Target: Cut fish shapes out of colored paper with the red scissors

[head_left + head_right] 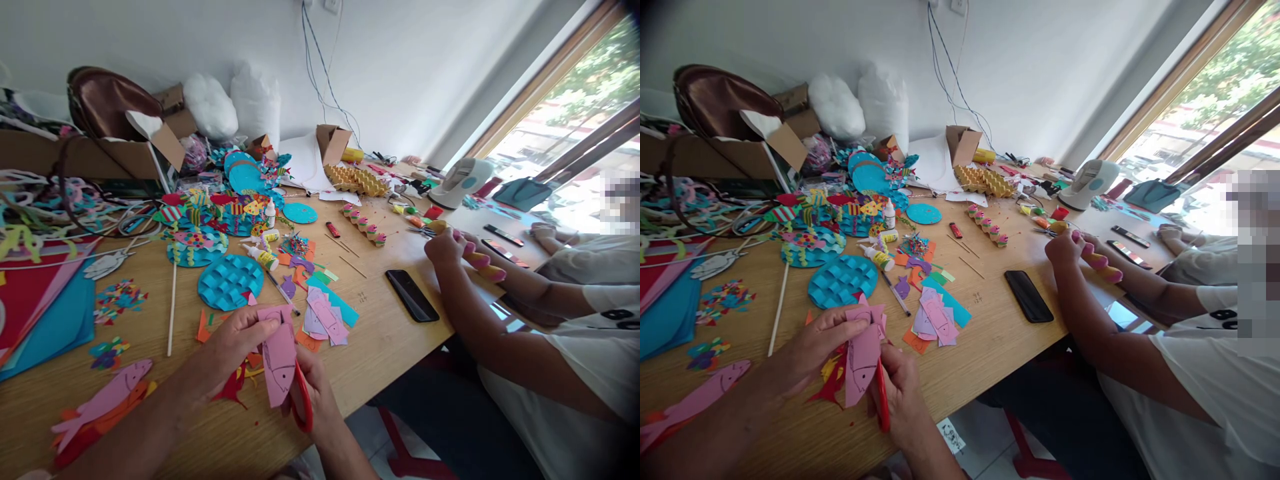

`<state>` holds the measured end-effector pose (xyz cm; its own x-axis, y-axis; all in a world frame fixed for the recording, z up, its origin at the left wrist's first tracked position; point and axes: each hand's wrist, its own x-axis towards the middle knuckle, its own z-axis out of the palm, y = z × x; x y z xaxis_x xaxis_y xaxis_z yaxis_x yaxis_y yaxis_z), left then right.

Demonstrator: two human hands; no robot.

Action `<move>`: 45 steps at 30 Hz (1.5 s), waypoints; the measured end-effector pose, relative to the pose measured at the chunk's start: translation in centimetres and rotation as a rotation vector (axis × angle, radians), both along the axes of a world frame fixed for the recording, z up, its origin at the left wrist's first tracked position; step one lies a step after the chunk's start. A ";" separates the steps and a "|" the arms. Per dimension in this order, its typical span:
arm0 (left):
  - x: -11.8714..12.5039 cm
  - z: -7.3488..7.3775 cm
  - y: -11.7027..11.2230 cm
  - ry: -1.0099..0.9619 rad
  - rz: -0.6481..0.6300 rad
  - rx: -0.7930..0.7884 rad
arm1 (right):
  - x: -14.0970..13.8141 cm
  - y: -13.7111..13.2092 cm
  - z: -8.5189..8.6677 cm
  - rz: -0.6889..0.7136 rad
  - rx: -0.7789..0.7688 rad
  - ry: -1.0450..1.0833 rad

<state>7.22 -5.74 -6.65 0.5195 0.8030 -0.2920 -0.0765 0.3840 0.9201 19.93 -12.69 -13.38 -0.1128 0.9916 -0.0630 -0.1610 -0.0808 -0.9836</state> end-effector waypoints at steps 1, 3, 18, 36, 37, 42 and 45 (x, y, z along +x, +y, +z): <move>0.0 -0.1 0.0 0.001 0.006 0.001 | 0.0 0.0 0.0 -0.003 0.002 -0.007; 0.0 -0.4 0.1 0.008 0.015 0.006 | 0.0 0.0 0.0 -0.002 0.011 -0.020; -0.3 -0.7 0.1 -0.053 -0.071 0.016 | -0.1 0.2 1.2 0.001 0.011 -0.028; -1.4 -0.5 0.8 0.134 -0.146 0.062 | 0.2 0.0 2.3 0.056 0.016 -0.080; -1.5 -0.6 0.8 0.139 -0.153 0.059 | 0.2 0.0 2.4 0.051 0.013 -0.089; -1.7 -0.6 1.1 0.113 -0.212 0.043 | 0.3 -0.1 3.0 0.057 -0.021 -0.120; -1.8 -0.6 1.3 0.106 -0.248 0.041 | 0.6 -0.2 3.0 0.059 -0.015 -0.172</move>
